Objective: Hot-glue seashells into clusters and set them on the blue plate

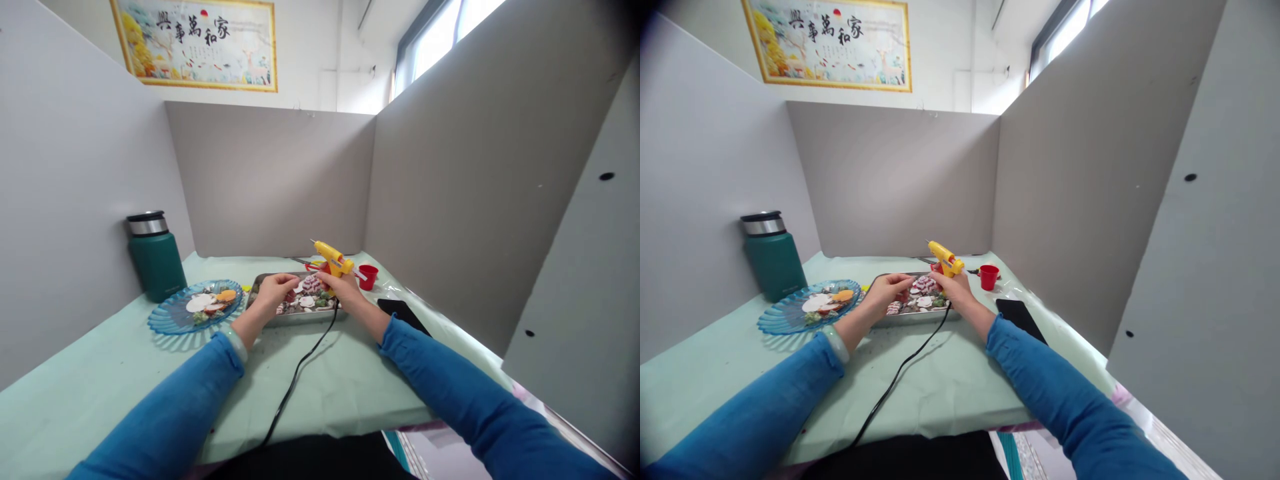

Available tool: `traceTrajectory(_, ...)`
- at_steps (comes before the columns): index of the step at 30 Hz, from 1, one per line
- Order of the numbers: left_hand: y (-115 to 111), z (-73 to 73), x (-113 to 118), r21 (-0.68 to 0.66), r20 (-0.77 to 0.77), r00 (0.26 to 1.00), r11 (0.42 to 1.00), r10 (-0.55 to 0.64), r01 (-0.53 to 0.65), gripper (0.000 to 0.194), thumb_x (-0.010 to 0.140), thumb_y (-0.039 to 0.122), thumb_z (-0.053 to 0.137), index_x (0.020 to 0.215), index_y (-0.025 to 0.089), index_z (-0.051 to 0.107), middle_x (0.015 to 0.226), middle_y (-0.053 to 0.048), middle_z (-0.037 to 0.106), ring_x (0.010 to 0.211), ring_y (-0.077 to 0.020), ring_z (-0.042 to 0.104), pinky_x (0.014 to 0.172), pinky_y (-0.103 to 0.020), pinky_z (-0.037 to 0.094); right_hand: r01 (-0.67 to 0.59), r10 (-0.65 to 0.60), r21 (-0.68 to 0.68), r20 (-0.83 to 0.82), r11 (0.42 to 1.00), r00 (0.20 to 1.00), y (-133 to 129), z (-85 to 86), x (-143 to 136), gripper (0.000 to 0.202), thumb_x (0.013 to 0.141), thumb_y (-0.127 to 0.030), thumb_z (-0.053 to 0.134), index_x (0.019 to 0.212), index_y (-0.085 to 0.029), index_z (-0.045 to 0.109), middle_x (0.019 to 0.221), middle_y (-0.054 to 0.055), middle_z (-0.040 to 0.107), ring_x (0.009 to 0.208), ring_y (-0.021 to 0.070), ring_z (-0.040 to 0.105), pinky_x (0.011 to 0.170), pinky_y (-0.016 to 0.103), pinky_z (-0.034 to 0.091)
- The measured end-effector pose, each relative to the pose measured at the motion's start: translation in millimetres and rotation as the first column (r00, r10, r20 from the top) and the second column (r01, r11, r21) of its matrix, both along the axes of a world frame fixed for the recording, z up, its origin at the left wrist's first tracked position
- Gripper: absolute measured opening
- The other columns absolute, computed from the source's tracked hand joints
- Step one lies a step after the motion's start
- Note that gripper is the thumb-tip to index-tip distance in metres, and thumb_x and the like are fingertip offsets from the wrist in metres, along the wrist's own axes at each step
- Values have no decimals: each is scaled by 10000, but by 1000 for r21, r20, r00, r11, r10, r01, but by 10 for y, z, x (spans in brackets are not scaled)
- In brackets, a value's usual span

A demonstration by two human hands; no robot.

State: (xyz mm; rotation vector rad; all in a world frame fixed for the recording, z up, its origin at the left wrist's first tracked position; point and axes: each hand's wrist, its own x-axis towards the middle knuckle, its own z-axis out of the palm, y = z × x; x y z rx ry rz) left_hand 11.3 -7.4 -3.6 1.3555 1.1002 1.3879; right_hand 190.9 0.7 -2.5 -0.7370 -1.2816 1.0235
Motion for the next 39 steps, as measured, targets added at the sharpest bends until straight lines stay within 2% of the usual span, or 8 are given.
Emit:
traceTrajectory(5, -27, 19, 22, -45, -81, 996, 998, -41, 38, 265, 569, 263, 845, 750, 130, 704, 695, -29, 656, 583, -124, 573, 524, -246, 462, 83, -87, 30, 167, 996, 982, 5, -22, 12, 256, 665, -327, 744, 863, -196, 648, 629, -44, 574, 498, 90, 470, 516, 247, 417)
traceTrajectory(10, -62, 39, 41, 32, -137, 981, 989, -139, 145, 333, 561, 168, 833, 864, 142, 698, 847, -40, 715, 768, -150, 636, 714, -267, 499, 89, -91, 24, 135, 996, 987, 17, -25, 8, 252, 661, -315, 735, 853, -181, 643, 623, -53, 570, 465, 77, 441, 481, 239, 384)
traceTrajectory(13, -58, 25, 49, 8, -147, 971, 981, -191, 194, 384, 529, 175, 859, 855, 145, 659, 823, -25, 710, 768, -148, 639, 747, -276, 495, 41, -42, 21, 92, 999, 995, 21, -24, -4, 293, 636, -323, 760, 853, -175, 632, 659, -46, 586, 459, 68, 443, 467, 233, 377)
traceTrajectory(17, -41, 3, 50, 5, -161, 964, 977, -211, 215, 413, 525, 264, 877, 811, 155, 600, 761, -7, 683, 711, -141, 628, 701, -270, 483, 16, -19, 35, 92, 999, 996, 10, -23, -5, 311, 641, -341, 765, 866, -177, 630, 665, -46, 588, 460, 66, 448, 474, 234, 383)
traceTrajectory(22, -32, -6, 45, 58, -200, 960, 976, -197, 212, 378, 586, 376, 838, 778, 157, 597, 716, -4, 664, 677, -135, 616, 678, -263, 465, 34, -46, 60, 207, 998, 977, -16, -27, 15, 272, 689, -342, 726, 894, -180, 650, 663, -35, 590, 499, 86, 473, 513, 247, 404)
traceTrajectory(29, -51, 26, 53, 67, -215, 962, 981, -165, 183, 310, 635, 373, 797, 794, 143, 663, 738, -19, 678, 676, -128, 602, 680, -260, 468, 2, -28, 87, 297, 996, 954, 10, -45, 32, 219, 717, -331, 710, 890, -211, 650, 712, -7, 614, 528, 113, 504, 533, 271, 421)
traceTrajectory(36, -38, -11, 48, 27, -204, 971, 991, -126, 134, 302, 601, 387, 809, 707, 138, 675, 661, -23, 661, 617, -129, 577, 653, -270, 465, -20, 1, 56, 322, 998, 947, -39, -10, 20, 237, 709, -342, 722, 886, -203, 647, 656, -20, 584, 514, 108, 488, 520, 264, 411)
traceTrajectory(39, 11, -15, 38, 15, -192, 978, 996, -86, 91, 290, 626, 382, 795, 741, 136, 693, 707, -42, 686, 648, -146, 602, 652, -272, 474, -6, -3, 30, 281, 1000, 960, -31, -5, 14, 222, 713, -331, 710, 875, -191, 651, 661, -13, 600, 498, 97, 478, 504, 254, 406)
